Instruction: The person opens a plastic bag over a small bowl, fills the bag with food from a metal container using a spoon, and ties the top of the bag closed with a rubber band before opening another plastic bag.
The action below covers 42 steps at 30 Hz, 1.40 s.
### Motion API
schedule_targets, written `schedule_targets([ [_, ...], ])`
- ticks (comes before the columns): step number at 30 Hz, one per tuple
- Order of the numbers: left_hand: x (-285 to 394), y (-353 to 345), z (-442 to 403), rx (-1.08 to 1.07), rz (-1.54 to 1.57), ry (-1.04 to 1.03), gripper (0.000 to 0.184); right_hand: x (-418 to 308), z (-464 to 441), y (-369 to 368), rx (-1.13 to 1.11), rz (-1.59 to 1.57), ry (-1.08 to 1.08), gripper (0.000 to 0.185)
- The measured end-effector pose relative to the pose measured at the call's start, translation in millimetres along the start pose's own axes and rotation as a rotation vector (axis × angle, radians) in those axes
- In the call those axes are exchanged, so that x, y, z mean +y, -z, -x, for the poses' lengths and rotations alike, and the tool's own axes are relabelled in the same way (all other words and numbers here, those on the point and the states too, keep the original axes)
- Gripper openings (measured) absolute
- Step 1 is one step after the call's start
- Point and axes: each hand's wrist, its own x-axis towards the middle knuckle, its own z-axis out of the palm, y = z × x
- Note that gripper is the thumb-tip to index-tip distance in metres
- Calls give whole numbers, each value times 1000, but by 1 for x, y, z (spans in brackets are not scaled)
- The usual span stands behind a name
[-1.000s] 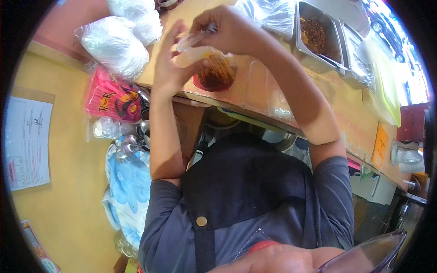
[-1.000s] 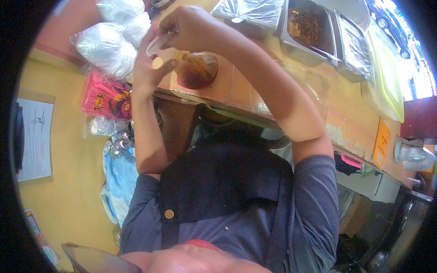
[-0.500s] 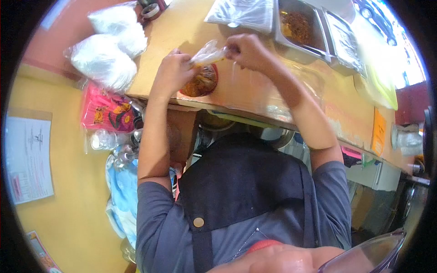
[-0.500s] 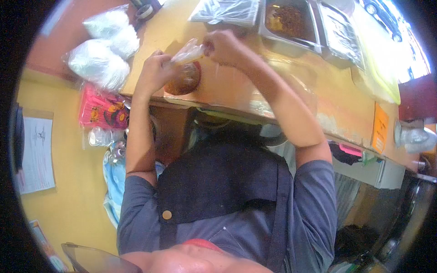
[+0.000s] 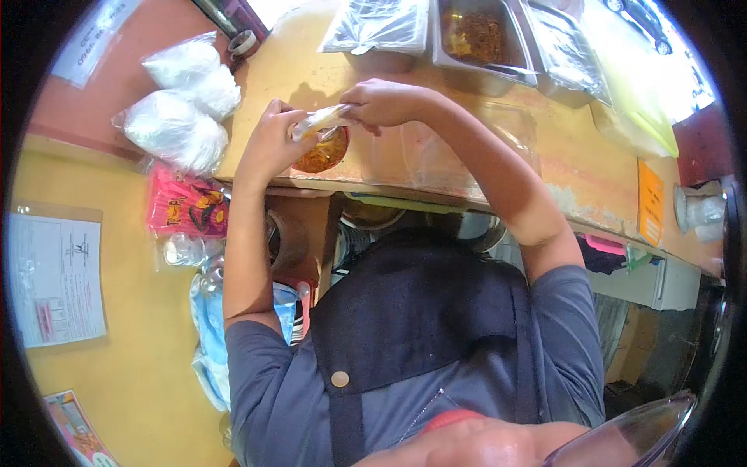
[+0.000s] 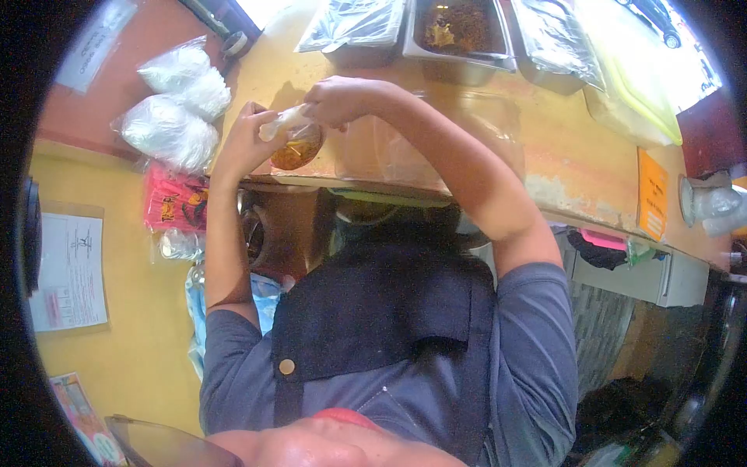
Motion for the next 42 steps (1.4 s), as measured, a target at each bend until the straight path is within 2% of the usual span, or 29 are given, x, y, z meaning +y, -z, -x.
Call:
schedule_targets([
  [1, 5, 2, -3, -30, 42, 46, 26, 6, 7, 4, -32, -207, 1, 25],
  [4, 21, 16, -28, -162, 131, 202, 20, 27, 28, -16, 101, -599, 65, 28],
  [5, 26, 18, -37, -164, 226, 191, 15, 30, 41, -22, 147, -801, 127, 27],
  [9, 92, 21, -74, -91, 465, 45, 9, 23, 115, -40, 325, -1275, 298, 27],
  [11, 146, 18, -86, -43, 797, -108, 11, 17, 150, -48, 378, -1563, 400, 27],
  [12, 172, 15, -91, -22, 965, -187, 11, 16, 162, -52, 377, -1573, 448, 27],
  [14, 217, 6, -102, -35, 1050, -279, 13, 18, 184, -57, 389, -1589, 541, 27],
  [18, 275, -39, -129, -198, 1396, -347, 17, 72, 218, -36, 665, -1431, 735, 37],
  [19, 287, -52, -134, -224, 1360, -347, 18, 85, 238, -31, 861, -1225, 479, 38],
  [21, 311, -73, -140, -348, 1386, -342, 17, 115, 280, -25, 1164, -808, 283, 33],
  [23, 328, -97, -144, -502, 1461, -327, 14, 151, 311, -26, 1387, -388, 395, 23],
  [25, 345, -121, -145, -508, 1397, -291, 13, 171, 348, -19, 1344, -383, 248, 22],
  [27, 355, -154, -148, -525, 1335, -251, 15, 176, 386, -5, 1035, -784, -137, 26],
  [30, 364, -187, -152, -466, 1235, -192, 20, 165, 373, -3, 1158, -577, -342, 20],
  [31, 366, -190, -153, -569, 1295, -92, 25, 170, 366, -6, 1217, -492, -424, 22],
  [34, 380, -212, -158, -541, 1576, 114, 28, 180, 346, -15, 1302, -292, -604, 21],
  [35, 385, -215, -158, -549, 1626, 302, 29, 181, 340, -17, 1371, -144, -547, 19],
  [37, 398, -223, -152, -494, 1834, 448, 24, 180, 331, -23, 1487, 158, -425, 17],
  [38, 402, -226, -149, -464, 1935, 524, 21, 182, 329, -26, 1542, 134, -414, 16],
  [40, 400, -233, -147, -524, 1950, 496, 19, 186, 327, -30, 1651, 86, -385, 17],
  [42, 396, -239, -146, -594, 1898, 501, 18, 190, 332, -33, 1628, 43, -420, 14],
])
